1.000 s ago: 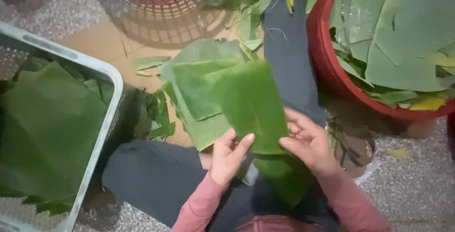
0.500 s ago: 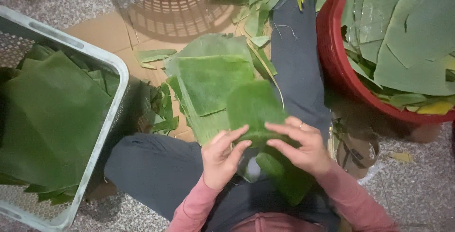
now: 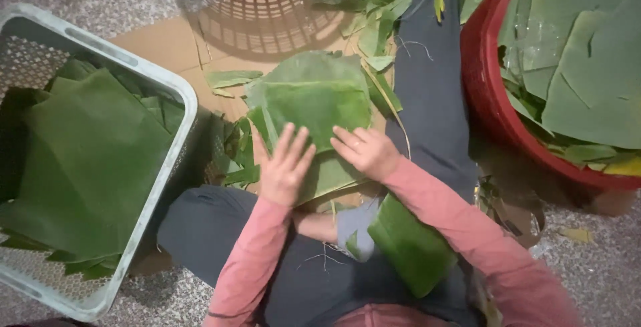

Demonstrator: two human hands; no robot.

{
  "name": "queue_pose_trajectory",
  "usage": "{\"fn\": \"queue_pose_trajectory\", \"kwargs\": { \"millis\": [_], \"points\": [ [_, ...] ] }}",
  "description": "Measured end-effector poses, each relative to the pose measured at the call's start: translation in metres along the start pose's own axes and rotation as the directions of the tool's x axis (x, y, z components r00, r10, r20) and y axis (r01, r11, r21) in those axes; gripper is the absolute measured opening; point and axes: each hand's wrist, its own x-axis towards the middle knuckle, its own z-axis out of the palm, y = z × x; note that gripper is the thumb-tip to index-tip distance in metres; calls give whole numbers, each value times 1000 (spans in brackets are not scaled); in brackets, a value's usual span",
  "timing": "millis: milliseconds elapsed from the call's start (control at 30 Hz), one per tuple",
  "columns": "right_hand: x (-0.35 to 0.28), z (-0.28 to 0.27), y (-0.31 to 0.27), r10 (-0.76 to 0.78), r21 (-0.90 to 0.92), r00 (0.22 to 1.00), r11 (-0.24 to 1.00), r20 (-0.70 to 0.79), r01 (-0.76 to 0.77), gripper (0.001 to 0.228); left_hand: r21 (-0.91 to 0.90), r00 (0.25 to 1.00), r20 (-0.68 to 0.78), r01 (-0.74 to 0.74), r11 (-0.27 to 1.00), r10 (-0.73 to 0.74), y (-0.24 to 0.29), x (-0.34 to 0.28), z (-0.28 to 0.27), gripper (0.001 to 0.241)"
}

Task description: Sorting and stacking cut banana leaf pieces into a neat pile while sitting on the floor.

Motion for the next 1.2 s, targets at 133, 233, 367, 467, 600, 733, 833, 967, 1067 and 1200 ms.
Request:
{"fn": "queue_pose_trajectory", "kwargs": {
  "millis": [133, 233, 367, 467, 600, 733, 833, 967, 1067, 1200],
  "points": [
    [-36, 28, -8, 22, -88, 974, 996, 227, -2, 12, 113, 883, 463, 26, 993, -75, 4, -49, 31, 33],
    [-18, 10, -18, 62, -74, 948, 996, 312, -41, 21, 154, 570, 801, 98, 983, -182, 5, -47, 26, 76],
    [-39, 10, -24, 60, -43, 851, 998, 522, -44, 64, 136, 434, 882, 136, 981, -182, 5, -35, 6, 73],
    [-50, 12, -25, 17, -50, 831, 999, 556, 13, 58, 199, 285, 936, 51, 979, -206, 2, -41, 10, 77],
    [-58, 10, -11, -1, -70, 811, 996, 585, 51, 54, 187, 274, 944, 22, 982, -186, -9, -46, 15, 70],
    [-64, 6, -2, 53, -49, 760, 998, 647, -28, 49, 144, 385, 911, 38, 989, -148, -13, -56, 19, 69],
    [-56, -13, 8, 170, 113, 714, 937, 679, -331, 44, 106, 485, 866, 50, 993, -117, -15, -59, 17, 62],
    [-12, -95, 18, 270, 205, 727, 846, 631, -492, 42, 39, 674, 736, 50, 998, -62, -15, -60, 19, 53],
    [-24, -131, 20, 276, 157, 666, 844, 693, -513, 43, 14, 782, 620, 67, 998, -61, -11, -53, 19, 45],
    [-56, -141, 10, 264, -29, 550, 917, 792, -398, 48, -44, 863, 504, 61, 997, -31, -6, -49, 18, 42]
  ]
}}
